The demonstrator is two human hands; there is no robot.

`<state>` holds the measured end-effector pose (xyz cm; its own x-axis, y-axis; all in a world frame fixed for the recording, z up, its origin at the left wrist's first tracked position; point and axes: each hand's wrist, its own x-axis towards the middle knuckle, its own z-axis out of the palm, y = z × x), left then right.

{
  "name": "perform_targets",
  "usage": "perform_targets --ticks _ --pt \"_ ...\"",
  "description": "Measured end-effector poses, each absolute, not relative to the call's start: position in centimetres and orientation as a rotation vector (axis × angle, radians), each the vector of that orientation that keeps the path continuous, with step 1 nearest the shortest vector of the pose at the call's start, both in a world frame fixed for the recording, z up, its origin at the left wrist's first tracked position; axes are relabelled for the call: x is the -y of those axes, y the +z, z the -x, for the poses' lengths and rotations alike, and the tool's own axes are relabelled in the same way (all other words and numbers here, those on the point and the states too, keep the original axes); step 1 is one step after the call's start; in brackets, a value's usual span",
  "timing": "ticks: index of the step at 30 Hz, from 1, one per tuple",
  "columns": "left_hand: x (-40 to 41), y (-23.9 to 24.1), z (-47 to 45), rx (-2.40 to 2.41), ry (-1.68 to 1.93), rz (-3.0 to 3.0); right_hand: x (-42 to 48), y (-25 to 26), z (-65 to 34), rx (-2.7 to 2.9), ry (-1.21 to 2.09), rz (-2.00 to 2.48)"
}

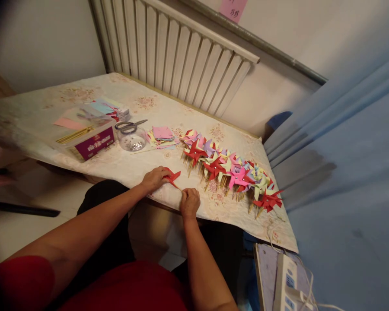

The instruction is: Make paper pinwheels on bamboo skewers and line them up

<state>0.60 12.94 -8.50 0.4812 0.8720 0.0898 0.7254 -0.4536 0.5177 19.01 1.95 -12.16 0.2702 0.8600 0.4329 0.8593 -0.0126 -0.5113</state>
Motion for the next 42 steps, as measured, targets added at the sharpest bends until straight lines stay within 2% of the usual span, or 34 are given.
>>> perform_targets --ticks 42 --pt "-13.02 -8.43 -0.57 -1.343 0.450 -2.306 -2.16 -11.77 -19.29 1.509 0.054 1.856"
